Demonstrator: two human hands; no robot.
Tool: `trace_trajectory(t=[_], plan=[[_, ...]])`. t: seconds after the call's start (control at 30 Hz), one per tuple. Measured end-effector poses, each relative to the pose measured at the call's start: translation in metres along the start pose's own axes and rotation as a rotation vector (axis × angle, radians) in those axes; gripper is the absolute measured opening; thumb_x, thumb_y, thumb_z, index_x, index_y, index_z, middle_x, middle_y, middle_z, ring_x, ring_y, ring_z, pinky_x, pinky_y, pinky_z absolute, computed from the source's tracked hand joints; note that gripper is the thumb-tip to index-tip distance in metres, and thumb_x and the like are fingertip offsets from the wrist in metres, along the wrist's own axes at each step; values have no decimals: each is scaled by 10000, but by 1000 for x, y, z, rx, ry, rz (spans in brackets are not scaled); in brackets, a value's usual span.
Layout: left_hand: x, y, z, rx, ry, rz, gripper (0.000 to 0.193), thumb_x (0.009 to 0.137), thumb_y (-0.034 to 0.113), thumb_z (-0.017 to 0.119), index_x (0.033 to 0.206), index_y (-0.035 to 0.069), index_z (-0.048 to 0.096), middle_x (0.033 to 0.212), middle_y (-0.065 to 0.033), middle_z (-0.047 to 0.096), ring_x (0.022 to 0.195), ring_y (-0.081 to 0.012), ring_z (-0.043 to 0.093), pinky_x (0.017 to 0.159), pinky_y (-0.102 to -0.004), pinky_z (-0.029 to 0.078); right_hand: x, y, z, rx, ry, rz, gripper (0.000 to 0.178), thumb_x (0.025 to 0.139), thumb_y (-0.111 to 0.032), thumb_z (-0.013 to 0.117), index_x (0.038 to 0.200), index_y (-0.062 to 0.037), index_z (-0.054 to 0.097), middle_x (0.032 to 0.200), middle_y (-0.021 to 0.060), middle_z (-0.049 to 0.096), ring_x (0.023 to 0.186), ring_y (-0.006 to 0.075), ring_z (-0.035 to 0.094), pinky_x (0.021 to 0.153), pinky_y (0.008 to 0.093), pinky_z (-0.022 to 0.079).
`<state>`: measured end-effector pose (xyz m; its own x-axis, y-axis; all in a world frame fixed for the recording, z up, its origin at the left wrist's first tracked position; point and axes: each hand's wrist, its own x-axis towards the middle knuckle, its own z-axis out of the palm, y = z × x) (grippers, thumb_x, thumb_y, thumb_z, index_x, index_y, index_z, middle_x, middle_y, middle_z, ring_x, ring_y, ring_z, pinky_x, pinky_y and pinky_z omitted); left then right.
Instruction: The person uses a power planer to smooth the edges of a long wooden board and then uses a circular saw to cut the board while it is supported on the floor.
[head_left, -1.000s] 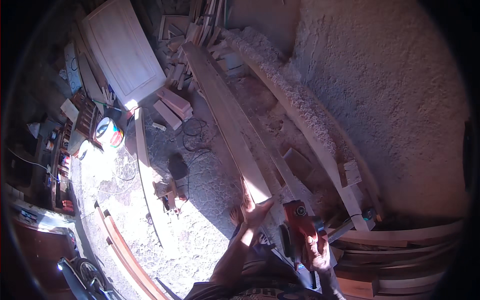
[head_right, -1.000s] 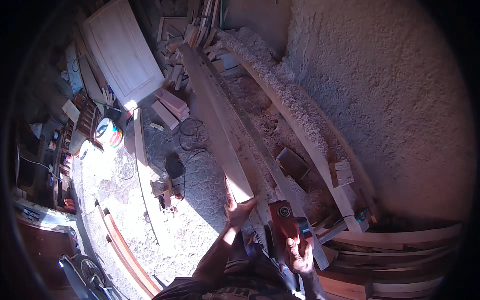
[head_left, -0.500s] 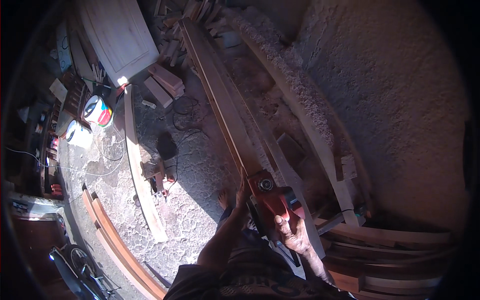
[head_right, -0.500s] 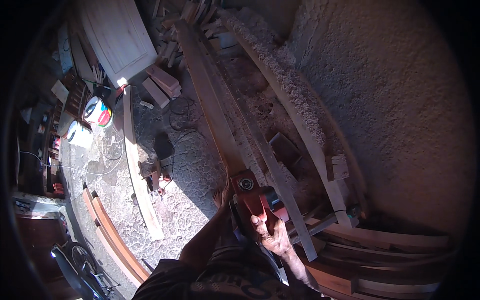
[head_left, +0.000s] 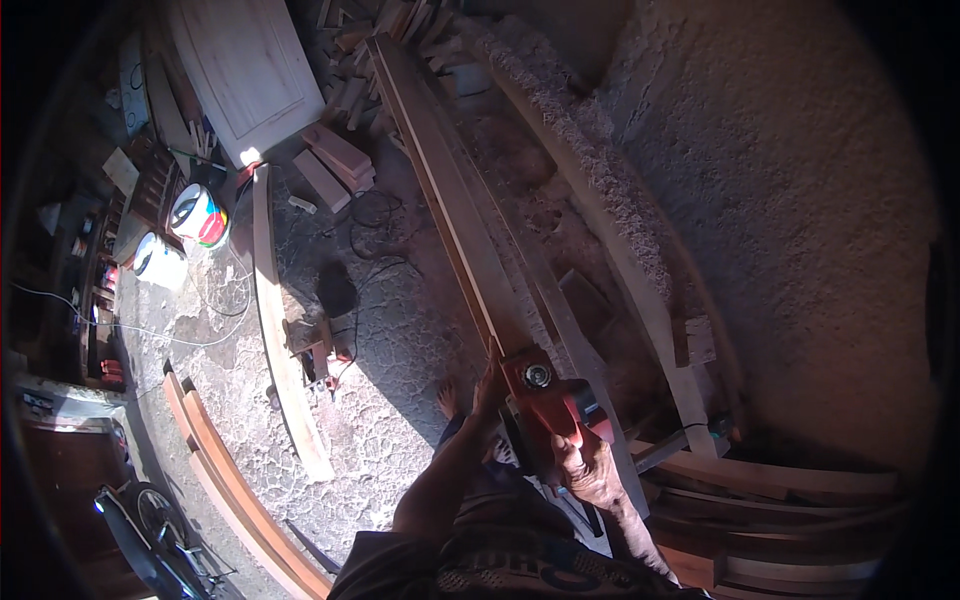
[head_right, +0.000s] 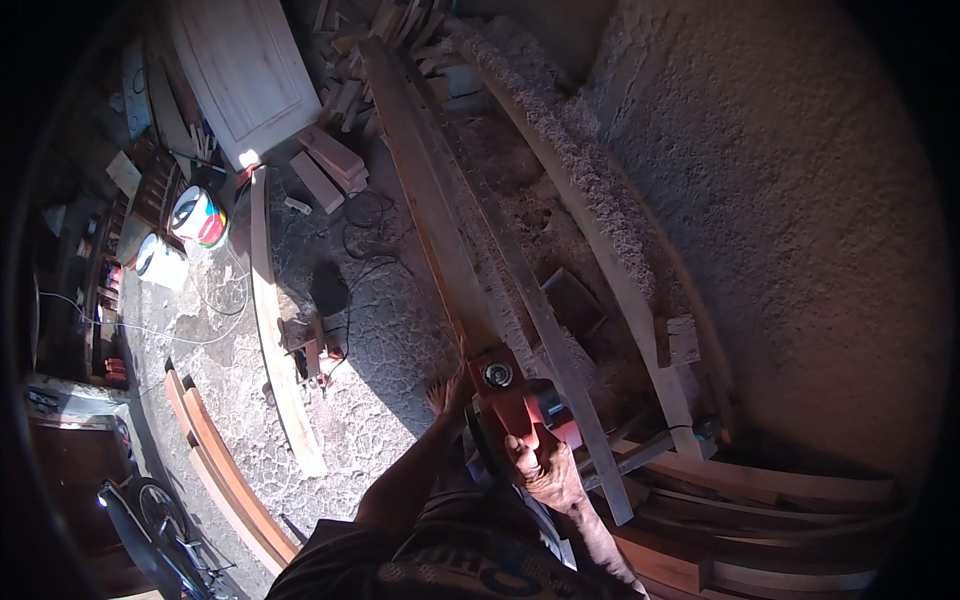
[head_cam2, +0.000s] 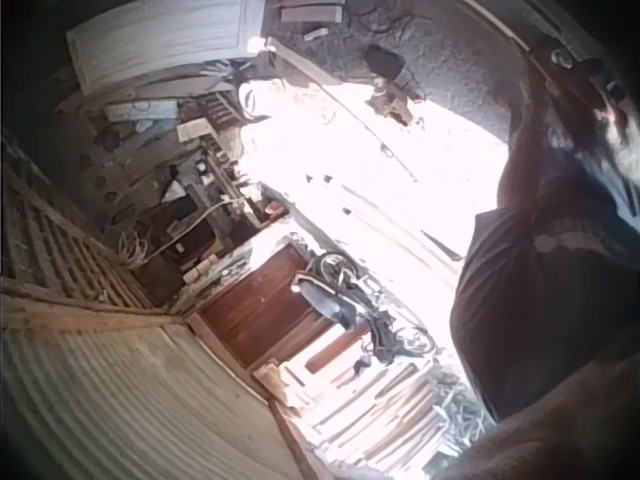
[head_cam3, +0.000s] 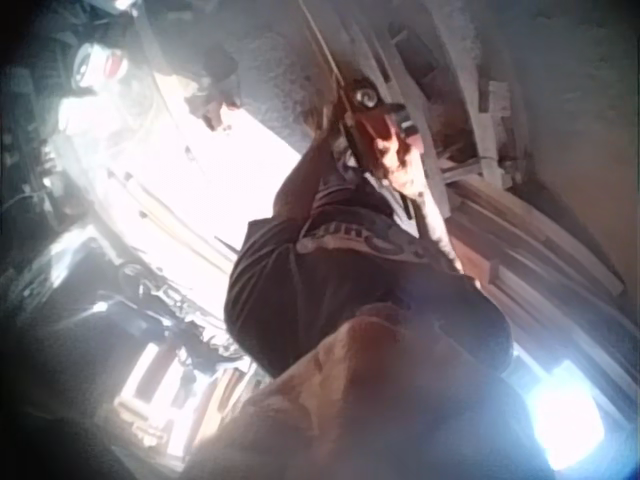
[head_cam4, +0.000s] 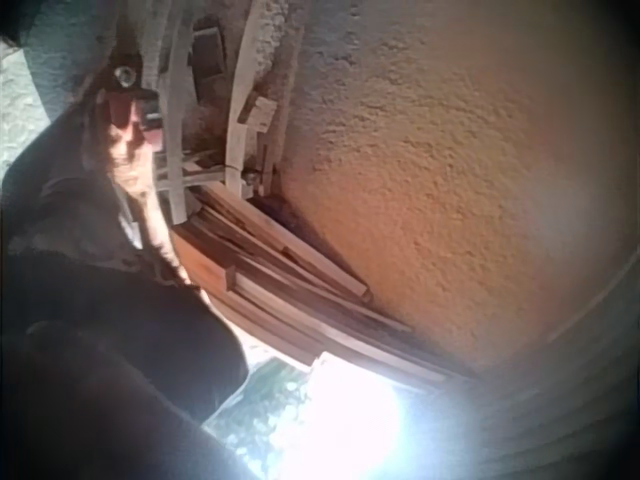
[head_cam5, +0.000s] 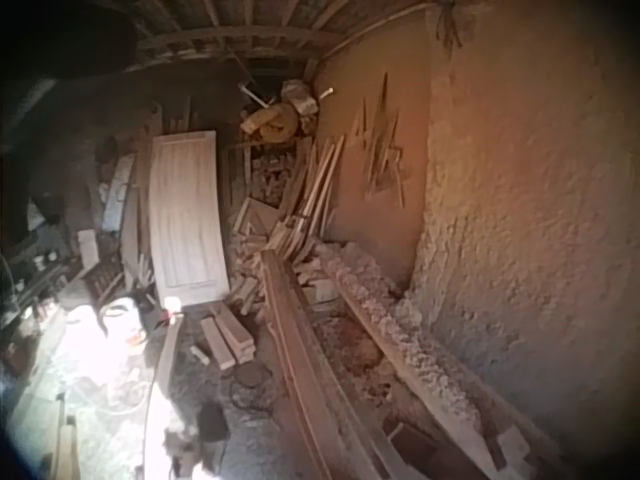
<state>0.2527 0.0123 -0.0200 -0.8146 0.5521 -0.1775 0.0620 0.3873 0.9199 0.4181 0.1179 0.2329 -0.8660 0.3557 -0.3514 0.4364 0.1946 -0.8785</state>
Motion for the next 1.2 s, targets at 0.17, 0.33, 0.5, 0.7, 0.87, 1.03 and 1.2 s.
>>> trace_trajectory(t=[0.17,0.33,0.5,0.7,0.87,1.03,1.2], plan=[[-5,15,-4,-42,8,37,954,870,202,713,1590,108,94,1350,-204,605,1158,-380,643,889,-428,547,1,-2,1,48,-5,-15,411,984,-408,630,1002,3,633,689,69,610,651,150,579,615,342,461],[-8,-9,-1,41,16,113,884,867,203,714,1567,98,185,1249,-184,660,1133,-401,652,869,-451,548,50,-14,6,-27,-18,-68,491,1009,-500,560,1087,-25,656,802,105,671,751,190,633,701,354,493],[-12,-20,-10,38,-77,92,736,857,280,732,1437,66,333,1151,-202,669,1063,-426,669,832,-473,555,140,-36,21,-121,-44,-168,524,1008,-541,537,1186,-64,662,883,145,715,874,265,724,707,392,521],[-11,35,-16,72,111,194,1029,826,318,767,1561,5,118,1250,-326,604,1055,-463,661,830,-490,563,247,-95,41,165,-5,-107,511,988,-596,545,1109,-110,652,533,-20,463,374,77,458,344,284,347],[-13,39,-13,104,79,182,953,838,270,752,1546,27,162,1256,-300,610,1048,-461,664,821,-503,560,234,-87,31,163,-52,-32,552,967,-620,562,1144,-106,658,574,10,522,434,111,523,403,309,410],[-8,-35,-3,-81,-61,77,712,862,202,701,1453,75,324,1195,-229,651,1038,-431,677,793,-482,554,104,-19,13,-110,-111,-153,499,1008,-523,542,1076,-45,669,708,72,610,634,147,583,601,339,448],[-9,7,-6,-59,59,165,557,841,158,698,1355,82,499,1184,-188,662,1057,-397,674,794,-432,555,21,-6,5,-5,-27,-17,471,1028,-466,548,1178,-28,636,852,52,663,812,133,599,744,328,483]])
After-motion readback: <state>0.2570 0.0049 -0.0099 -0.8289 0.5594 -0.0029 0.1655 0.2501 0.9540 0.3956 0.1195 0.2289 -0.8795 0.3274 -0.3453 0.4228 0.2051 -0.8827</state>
